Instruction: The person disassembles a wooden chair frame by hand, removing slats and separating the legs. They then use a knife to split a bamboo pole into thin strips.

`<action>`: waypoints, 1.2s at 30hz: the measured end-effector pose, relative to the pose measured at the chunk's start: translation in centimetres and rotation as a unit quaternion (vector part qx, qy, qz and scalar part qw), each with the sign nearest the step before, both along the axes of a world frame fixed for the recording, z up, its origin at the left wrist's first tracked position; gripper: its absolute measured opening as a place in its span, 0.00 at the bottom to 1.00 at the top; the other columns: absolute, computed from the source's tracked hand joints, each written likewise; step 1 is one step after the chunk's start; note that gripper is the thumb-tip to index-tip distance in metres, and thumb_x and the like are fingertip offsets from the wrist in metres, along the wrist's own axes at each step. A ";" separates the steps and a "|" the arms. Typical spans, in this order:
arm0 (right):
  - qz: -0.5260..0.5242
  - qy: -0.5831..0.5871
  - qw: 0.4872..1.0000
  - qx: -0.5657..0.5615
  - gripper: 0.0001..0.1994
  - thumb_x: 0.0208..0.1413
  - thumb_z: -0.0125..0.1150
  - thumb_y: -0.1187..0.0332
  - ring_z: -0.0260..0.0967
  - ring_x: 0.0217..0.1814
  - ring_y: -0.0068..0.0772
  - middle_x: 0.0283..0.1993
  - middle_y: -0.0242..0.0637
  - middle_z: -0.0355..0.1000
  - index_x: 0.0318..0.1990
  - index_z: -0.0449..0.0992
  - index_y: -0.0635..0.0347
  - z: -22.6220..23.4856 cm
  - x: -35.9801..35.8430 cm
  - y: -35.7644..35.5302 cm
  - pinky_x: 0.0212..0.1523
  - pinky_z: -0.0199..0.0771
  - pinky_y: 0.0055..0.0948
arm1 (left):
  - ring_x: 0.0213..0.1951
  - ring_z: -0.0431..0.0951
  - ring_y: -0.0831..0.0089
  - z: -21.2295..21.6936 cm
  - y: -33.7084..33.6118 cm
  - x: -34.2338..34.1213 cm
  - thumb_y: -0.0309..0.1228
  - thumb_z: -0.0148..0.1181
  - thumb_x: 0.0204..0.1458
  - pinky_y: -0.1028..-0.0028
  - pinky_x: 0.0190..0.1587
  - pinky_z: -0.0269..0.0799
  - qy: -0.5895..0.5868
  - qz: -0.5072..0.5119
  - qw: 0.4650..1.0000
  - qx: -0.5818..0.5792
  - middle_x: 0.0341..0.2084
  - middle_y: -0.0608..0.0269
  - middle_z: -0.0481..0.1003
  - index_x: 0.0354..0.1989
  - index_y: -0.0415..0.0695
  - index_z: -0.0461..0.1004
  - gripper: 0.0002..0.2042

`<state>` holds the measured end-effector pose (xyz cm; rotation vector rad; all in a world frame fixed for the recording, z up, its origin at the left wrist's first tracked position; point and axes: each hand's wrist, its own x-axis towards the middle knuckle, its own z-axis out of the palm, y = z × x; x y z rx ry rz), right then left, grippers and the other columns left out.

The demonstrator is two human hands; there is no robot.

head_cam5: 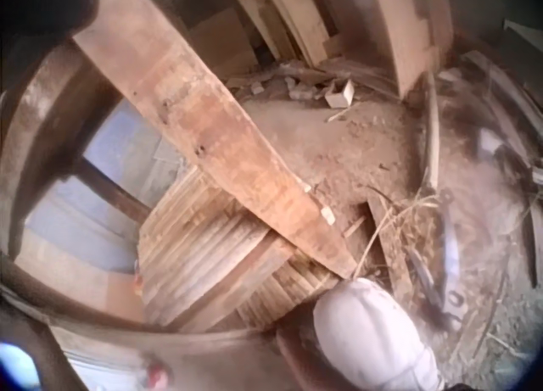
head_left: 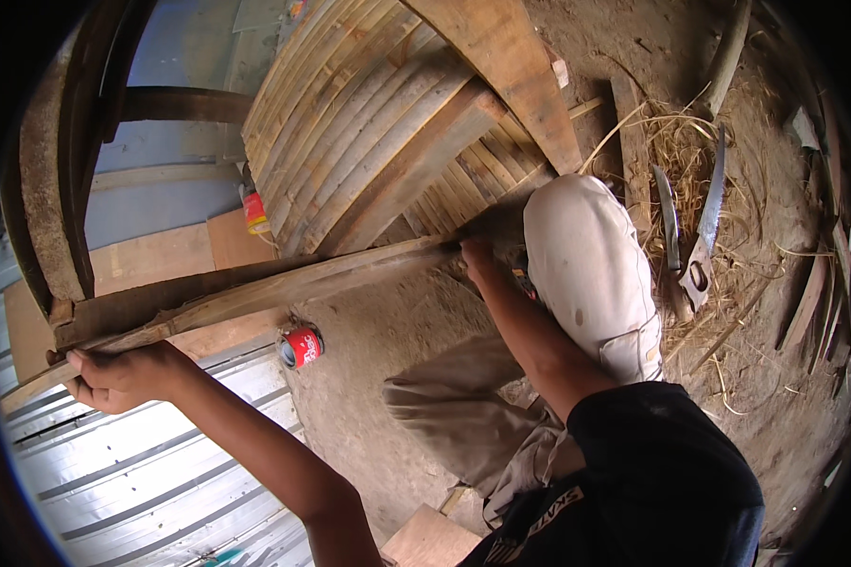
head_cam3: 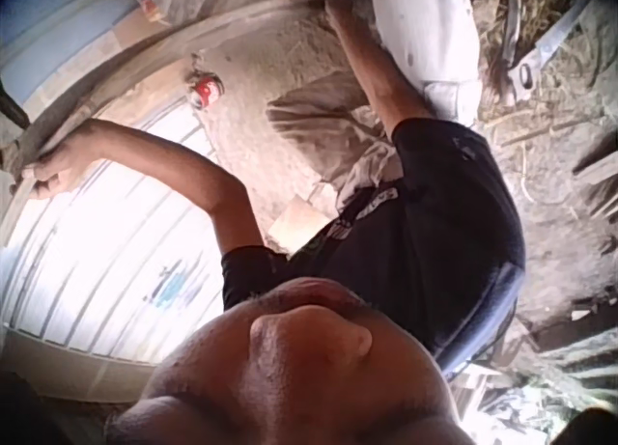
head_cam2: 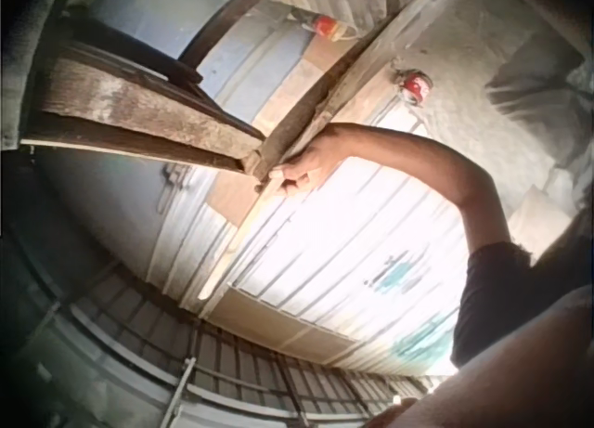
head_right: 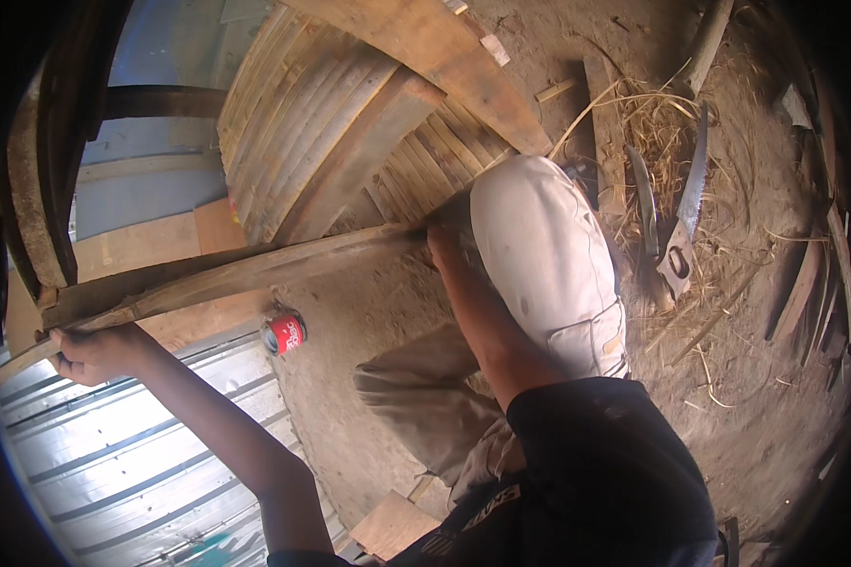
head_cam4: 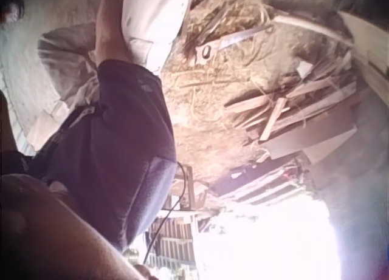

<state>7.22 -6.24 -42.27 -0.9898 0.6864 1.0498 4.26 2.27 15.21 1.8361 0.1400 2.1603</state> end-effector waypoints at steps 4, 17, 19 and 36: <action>0.036 -0.007 0.999 0.020 0.22 0.66 0.45 0.67 0.62 0.47 0.41 0.54 0.46 0.61 0.65 0.58 0.65 -1.3 0.1 -0.6 0.46 0.65 0.42 | 0.38 0.77 0.64 0.7 -0.1 0.0 0.31 0.60 0.49 0.67 0.42 0.79 -0.009 -0.029 0.999 0.018 0.37 0.48 0.74 0.48 0.29 0.64 0.22; -0.042 -0.024 0.999 0.020 0.24 0.64 0.47 0.70 0.54 0.64 0.46 0.65 0.46 0.52 0.67 0.55 0.61 -2.0 -1.1 -0.5 0.65 0.58 0.42 | 0.36 0.75 0.67 -0.3 -1.1 1.2 0.36 0.63 0.53 0.70 0.42 0.78 0.044 0.028 0.998 0.018 0.36 0.50 0.73 0.47 0.32 0.61 0.23; -0.034 -0.016 0.999 0.039 0.24 0.64 0.47 0.69 0.52 0.66 0.47 0.66 0.46 0.52 0.66 0.55 0.60 -1.4 -1.1 -1.1 0.65 0.58 0.43 | 0.36 0.76 0.67 -0.4 -0.9 1.1 0.38 0.62 0.53 0.72 0.40 0.78 0.056 0.032 0.998 0.016 0.35 0.50 0.72 0.47 0.32 0.60 0.24; -0.056 -0.046 0.995 0.066 0.35 0.57 0.56 0.73 0.59 0.63 0.46 0.68 0.49 0.51 0.70 0.47 0.64 -2.1 -0.8 -0.9 0.60 0.63 0.40 | 0.41 0.76 0.66 -0.7 -1.9 1.1 0.42 0.59 0.53 0.70 0.42 0.76 0.088 0.028 0.996 -0.009 0.39 0.49 0.71 0.54 0.32 0.59 0.29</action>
